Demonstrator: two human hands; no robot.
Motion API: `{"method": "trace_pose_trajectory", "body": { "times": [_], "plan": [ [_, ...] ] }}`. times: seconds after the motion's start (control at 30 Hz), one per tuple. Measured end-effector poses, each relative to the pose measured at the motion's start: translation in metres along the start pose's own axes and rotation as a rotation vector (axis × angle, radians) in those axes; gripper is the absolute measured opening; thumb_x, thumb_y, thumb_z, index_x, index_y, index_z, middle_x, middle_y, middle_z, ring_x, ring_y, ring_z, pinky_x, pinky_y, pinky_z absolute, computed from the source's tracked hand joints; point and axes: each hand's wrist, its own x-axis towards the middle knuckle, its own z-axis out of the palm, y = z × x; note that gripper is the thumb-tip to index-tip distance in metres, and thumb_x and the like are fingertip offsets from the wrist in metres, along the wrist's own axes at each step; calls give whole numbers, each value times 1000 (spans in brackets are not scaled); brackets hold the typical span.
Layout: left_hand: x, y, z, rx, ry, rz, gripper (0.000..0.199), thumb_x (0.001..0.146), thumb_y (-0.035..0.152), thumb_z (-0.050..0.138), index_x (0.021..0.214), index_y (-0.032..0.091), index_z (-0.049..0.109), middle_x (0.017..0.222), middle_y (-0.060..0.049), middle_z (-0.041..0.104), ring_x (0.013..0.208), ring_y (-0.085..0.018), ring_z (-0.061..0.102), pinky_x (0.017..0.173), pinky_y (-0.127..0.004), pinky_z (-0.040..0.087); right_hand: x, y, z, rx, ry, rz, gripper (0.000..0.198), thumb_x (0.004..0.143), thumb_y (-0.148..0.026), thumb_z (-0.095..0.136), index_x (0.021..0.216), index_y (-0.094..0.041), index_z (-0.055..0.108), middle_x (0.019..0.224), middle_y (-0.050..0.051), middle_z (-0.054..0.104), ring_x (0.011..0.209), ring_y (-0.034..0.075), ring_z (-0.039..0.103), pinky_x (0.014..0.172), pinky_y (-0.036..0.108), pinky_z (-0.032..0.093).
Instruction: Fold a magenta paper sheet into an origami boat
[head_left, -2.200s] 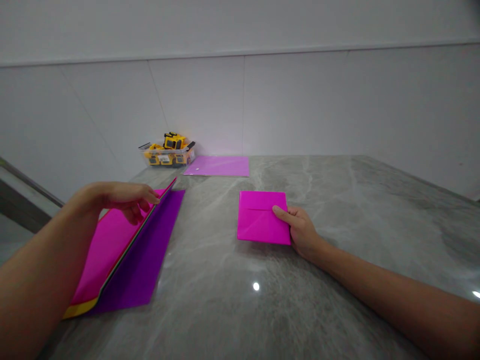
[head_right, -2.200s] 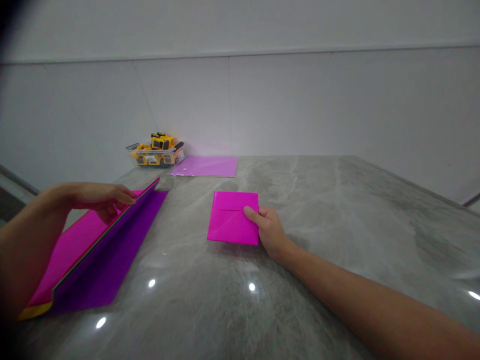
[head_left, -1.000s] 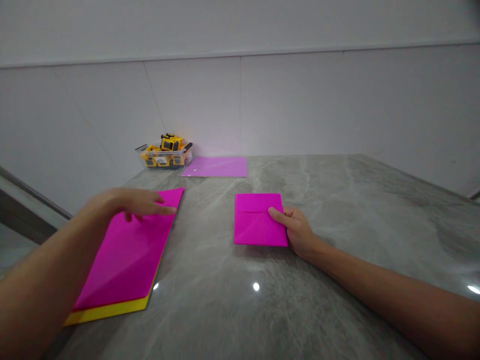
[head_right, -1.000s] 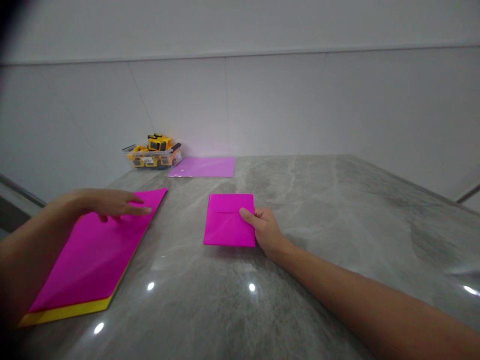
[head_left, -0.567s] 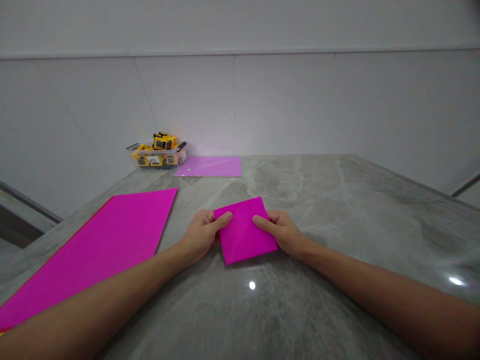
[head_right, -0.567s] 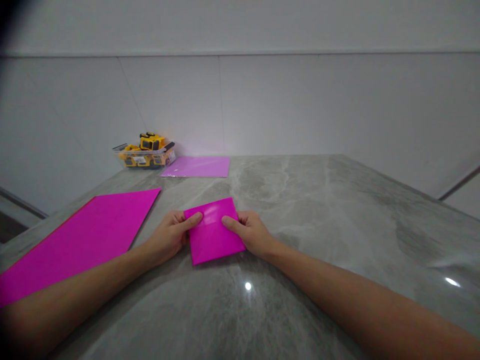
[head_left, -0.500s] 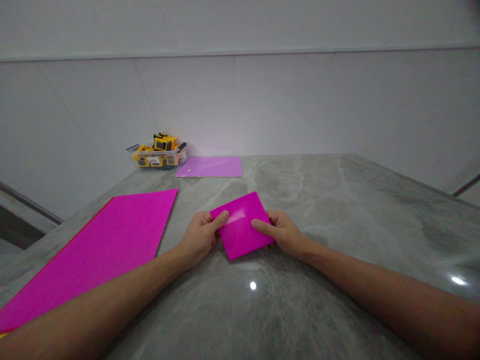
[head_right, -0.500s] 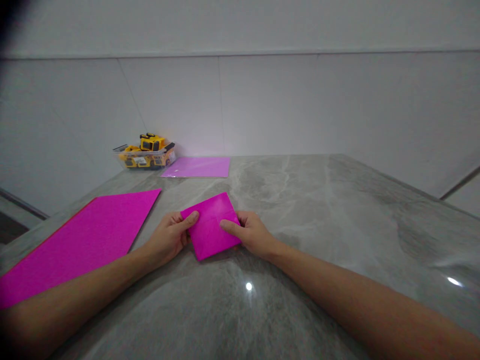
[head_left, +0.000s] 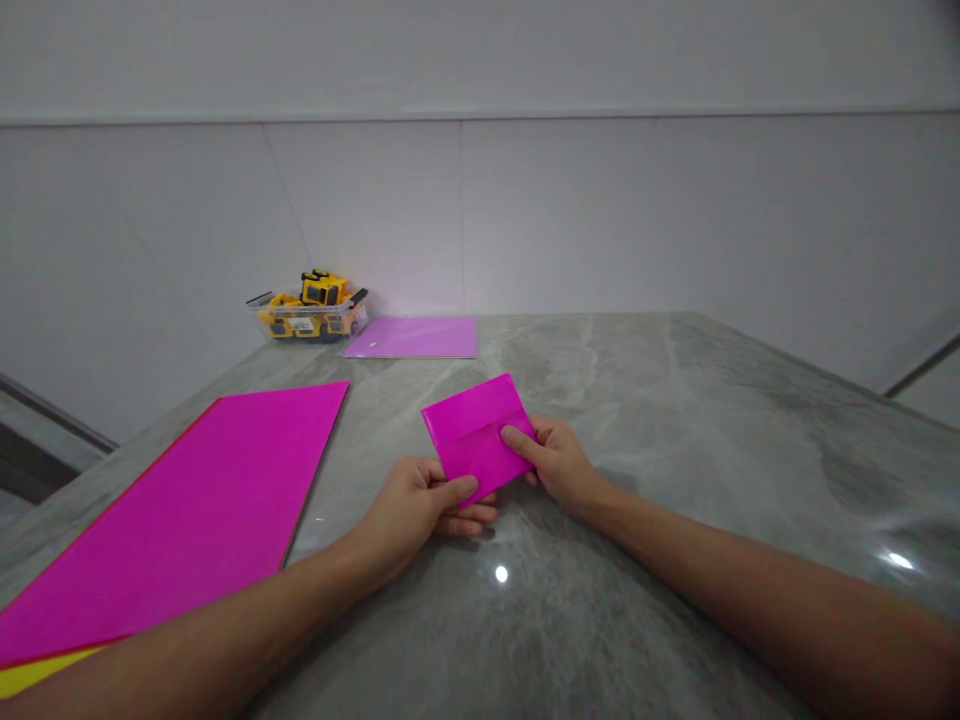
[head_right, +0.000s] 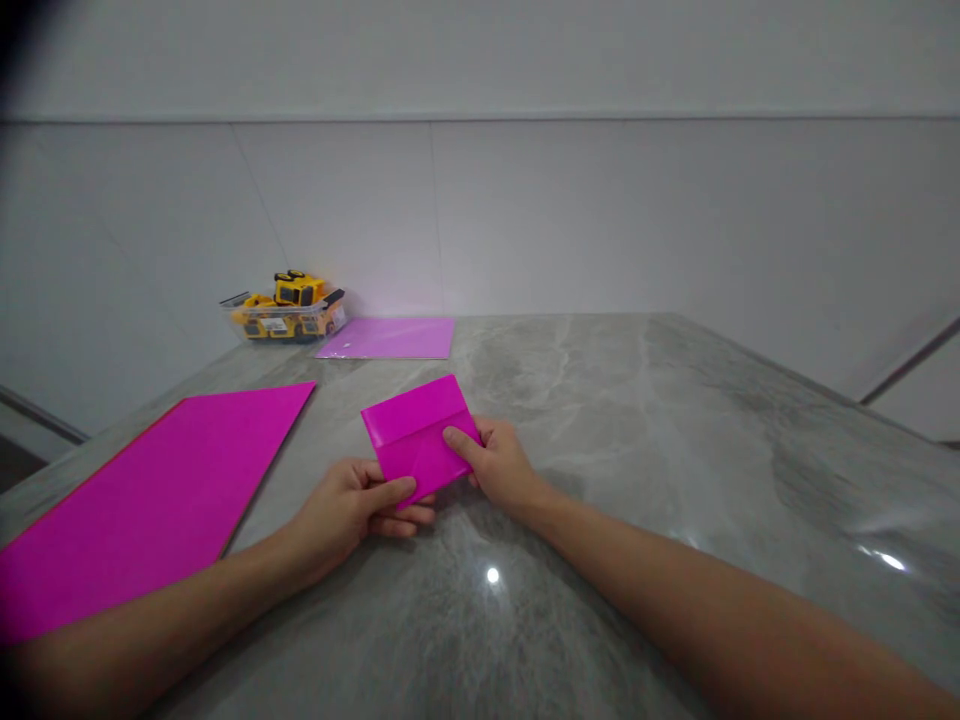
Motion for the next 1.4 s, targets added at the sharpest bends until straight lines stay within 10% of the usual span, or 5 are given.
{"method": "trace_pose_trajectory", "body": {
  "times": [0.37, 0.7, 0.97, 1.27, 1.4],
  "plan": [
    [-10, 11, -12, -554, -243, 199, 66, 75, 45, 74, 133, 24, 50, 115, -13, 68, 105, -31, 65, 90, -48, 50, -20, -13, 2, -686, -34, -808, 25, 94, -22, 51, 117, -21, 61, 95, 8, 67, 81, 17, 64, 70, 29, 52],
    [-11, 19, -8, -526, 21, 162, 61, 91, 55, 49, 139, 19, 42, 104, -14, 68, 90, -26, 68, 85, -44, 51, -21, -17, 6, -684, -200, -787, 69, 87, -67, 46, 132, -15, 53, 115, 16, 61, 103, 27, 60, 84, 43, 52],
    [-12, 9, -9, -475, 33, 193, 84, 64, 59, 79, 130, 15, 52, 115, -14, 65, 97, -27, 64, 87, -38, 51, -23, -21, 8, -677, -92, -863, 38, 93, -30, 55, 130, -20, 53, 115, 12, 63, 102, 23, 60, 83, 39, 53],
    [-1, 13, -11, -560, 35, 207, 25, 79, 16, 69, 103, 8, 67, 92, -10, 72, 76, -17, 67, 73, -27, 58, -13, -9, -1, -825, -137, -979, 40, 91, -7, 46, 125, -22, 60, 118, 9, 68, 113, 22, 61, 93, 43, 53],
    [3, 9, -13, -482, -14, 198, 38, 73, 3, 69, 111, 7, 65, 91, -12, 73, 73, -18, 70, 71, -27, 59, -12, -10, -6, -964, -269, -957, 48, 85, -3, 44, 130, -15, 57, 129, 11, 63, 128, 24, 51, 103, 47, 47]
  ]
}}
